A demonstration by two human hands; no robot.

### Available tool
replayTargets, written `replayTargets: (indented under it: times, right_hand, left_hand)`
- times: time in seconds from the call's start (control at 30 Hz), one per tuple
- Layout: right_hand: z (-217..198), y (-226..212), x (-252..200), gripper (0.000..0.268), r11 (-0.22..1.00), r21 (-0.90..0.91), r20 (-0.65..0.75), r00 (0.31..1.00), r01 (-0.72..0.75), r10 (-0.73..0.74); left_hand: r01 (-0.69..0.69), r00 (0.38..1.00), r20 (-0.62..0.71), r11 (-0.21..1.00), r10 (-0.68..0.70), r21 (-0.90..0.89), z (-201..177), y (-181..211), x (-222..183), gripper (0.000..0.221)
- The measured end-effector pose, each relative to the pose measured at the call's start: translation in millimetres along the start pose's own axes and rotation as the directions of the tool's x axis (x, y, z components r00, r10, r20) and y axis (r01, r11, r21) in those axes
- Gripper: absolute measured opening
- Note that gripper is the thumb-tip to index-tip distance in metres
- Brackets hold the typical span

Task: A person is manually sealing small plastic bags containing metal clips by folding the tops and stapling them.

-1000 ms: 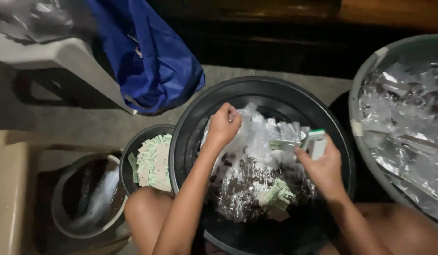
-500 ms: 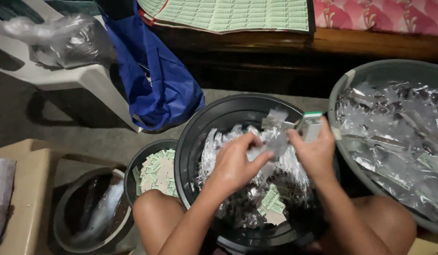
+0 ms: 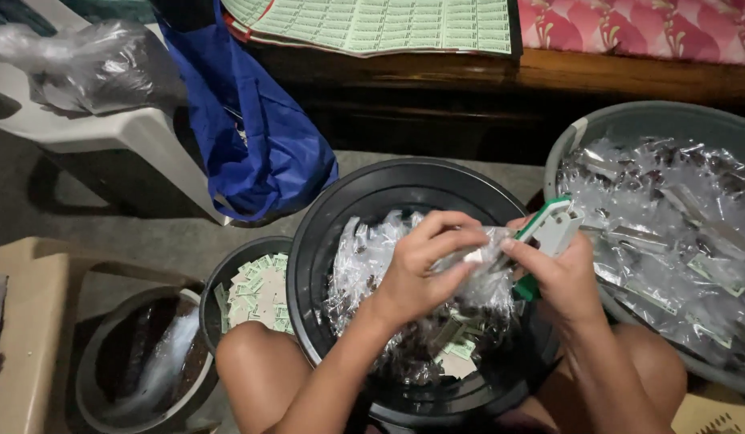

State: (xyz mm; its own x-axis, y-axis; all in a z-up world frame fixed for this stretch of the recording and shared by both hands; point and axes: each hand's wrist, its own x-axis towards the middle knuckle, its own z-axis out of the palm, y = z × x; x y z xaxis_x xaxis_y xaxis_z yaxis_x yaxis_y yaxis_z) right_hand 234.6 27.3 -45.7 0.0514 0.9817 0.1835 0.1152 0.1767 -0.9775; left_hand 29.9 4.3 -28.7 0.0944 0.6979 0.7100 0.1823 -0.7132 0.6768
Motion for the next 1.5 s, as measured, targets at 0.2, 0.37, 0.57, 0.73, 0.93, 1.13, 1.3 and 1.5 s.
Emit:
replayTargets:
  times: [0.2,0.37,0.57,0.73,0.93,1.13,1.3,1.5]
  right_hand:
    - [19.3,32.4,-2.1,0.027,0.995,0.063,-0.012,0.997,0.079,-0.078]
    - [26.6,0.7,-0.4,0.017,0.94,-0.07,-0.255,0.905,0.333,-0.34]
    - [47.0,108.3,26.3,0.025,0.993,-0.055,-0.234,0.965,0.108,-0.118]
    - [58.9,127.5,10.1,0.035,0.993,-0.116,-0.137,0.99,0.009,-0.025]
    - [-22.0,176.4,14.5,0.061,0.823,-0.434,-0.078,0.925,-0.367,0.371]
    - [-45.4,164.2,13.6,0.063,0.807,-0.444,-0.021,0.905,-0.39,0.426]
    - [-57.7,120.5,22.5,0.04,0.654,-0.52,-0.272,0.833,-0.549,0.482]
    - [-43.2,80.4,12.7,0.034,0.886,-0.169,-0.288,0.881,-0.432,0.375]
  left_hand:
    - [0.198,0.971,-0.129,0.979,-0.202,-0.043,9.2,-26.3,-26.1,0.025]
    - [0.389,0.906,-0.179,0.921,-0.384,-0.008,23.3,-33.7,-37.1,0.036]
    - [0.414,0.91,-0.101,0.897,-0.403,0.154,46.4,-43.1,-61.1,0.025]
    - [0.553,0.833,-0.114,0.825,-0.542,0.12,62.3,-54.1,-104.5,0.024]
    - [0.688,0.724,-0.055,0.726,-0.688,-0.019,67.2,-95.1,-153.1,0.02]
    - [0.724,0.678,0.112,0.634,-0.726,-0.27,54.0,-120.3,-88.3,0.034]
    - [0.934,0.352,0.274,0.357,-0.895,-0.034,27.5,-203.8,-15.2,0.012]
    - [0.756,0.537,-0.174,0.379,-0.825,0.534,70.8,-369.2,-108.0,0.036]
